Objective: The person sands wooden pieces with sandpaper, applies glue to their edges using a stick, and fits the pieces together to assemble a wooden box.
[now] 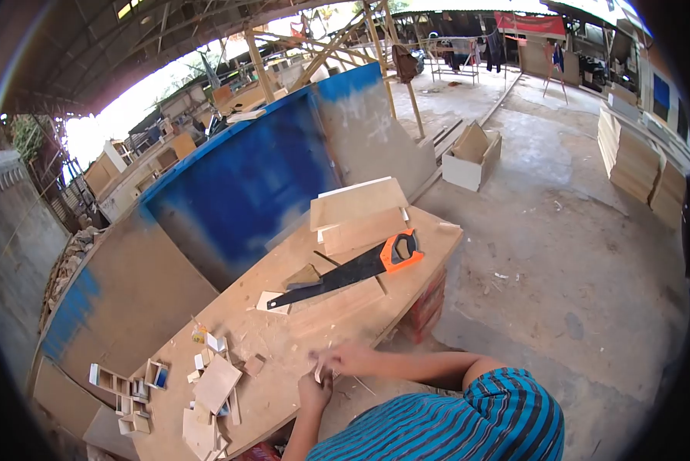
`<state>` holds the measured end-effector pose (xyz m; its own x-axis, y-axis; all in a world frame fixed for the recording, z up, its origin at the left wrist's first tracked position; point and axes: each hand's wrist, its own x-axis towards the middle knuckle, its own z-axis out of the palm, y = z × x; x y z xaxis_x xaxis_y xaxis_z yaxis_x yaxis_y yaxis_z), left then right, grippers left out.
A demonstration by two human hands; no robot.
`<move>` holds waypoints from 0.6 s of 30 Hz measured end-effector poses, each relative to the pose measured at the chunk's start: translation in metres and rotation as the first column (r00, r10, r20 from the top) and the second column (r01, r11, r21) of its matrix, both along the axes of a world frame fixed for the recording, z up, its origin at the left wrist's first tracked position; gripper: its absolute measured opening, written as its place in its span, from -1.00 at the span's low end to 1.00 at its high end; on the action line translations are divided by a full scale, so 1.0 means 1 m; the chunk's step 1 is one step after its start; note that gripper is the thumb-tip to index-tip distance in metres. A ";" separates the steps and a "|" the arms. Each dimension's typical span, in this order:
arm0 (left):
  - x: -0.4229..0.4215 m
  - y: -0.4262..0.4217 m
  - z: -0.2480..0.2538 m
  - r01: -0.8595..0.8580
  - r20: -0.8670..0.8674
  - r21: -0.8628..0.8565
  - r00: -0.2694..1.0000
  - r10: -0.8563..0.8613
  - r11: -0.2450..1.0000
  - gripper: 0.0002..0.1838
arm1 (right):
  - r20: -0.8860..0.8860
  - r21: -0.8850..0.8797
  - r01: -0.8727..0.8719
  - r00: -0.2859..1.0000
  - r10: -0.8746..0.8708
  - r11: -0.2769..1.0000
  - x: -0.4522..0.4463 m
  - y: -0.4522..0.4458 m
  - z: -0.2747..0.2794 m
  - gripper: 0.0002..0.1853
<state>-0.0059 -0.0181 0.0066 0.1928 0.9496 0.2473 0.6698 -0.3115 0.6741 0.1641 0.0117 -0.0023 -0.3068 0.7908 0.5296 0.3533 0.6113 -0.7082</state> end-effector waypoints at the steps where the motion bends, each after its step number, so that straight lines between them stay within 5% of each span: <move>1: 0.001 0.000 0.003 -0.026 -0.017 -0.054 1.000 0.025 0.998 -0.77 | 0.049 -0.075 0.107 0.993 -0.103 0.991 0.007 0.011 0.001 -0.66; 3: 0.002 0.001 0.001 -0.028 -0.046 -0.110 0.999 0.023 0.994 -0.78 | 0.173 -0.162 0.234 0.963 -0.206 0.959 0.014 0.004 0.030 -0.66; 7: -0.013 0.010 -0.019 0.050 -0.102 -0.095 0.993 -0.059 0.994 -0.79 | 0.214 -0.084 -0.073 0.973 0.090 0.994 -0.001 -0.023 0.036 -0.66; 9: -0.002 -0.002 0.007 -0.051 0.025 -0.212 0.998 0.058 0.976 -0.76 | 0.095 -0.050 0.092 0.992 -0.087 0.994 0.004 0.009 0.003 -0.65; 10: -0.002 -0.003 0.004 -0.060 0.032 -0.170 0.997 0.066 0.984 -0.76 | 0.040 -0.039 0.178 0.984 -0.176 0.983 0.008 0.017 0.003 -0.65; 11: -0.001 -0.002 0.001 -0.066 0.039 -0.126 0.997 0.072 0.990 -0.75 | 0.189 -0.092 0.199 0.966 -0.179 0.976 0.013 0.021 0.004 -0.63; 14: 0.002 -0.004 -0.006 -0.019 0.187 0.072 0.982 0.005 0.997 -0.73 | 0.140 -0.013 -0.125 0.982 0.125 0.992 -0.008 -0.005 -0.002 -0.62; 15: 0.002 -0.007 -0.006 -0.003 0.250 0.147 0.968 -0.035 0.989 -0.72 | 0.205 -0.058 -0.102 0.972 0.112 0.993 -0.006 -0.025 0.029 -0.61; 18: -0.003 -0.009 0.010 -0.039 0.005 -0.207 0.999 0.041 0.978 -0.71 | 0.100 -0.053 0.076 0.993 -0.071 0.996 0.004 0.001 0.013 -0.61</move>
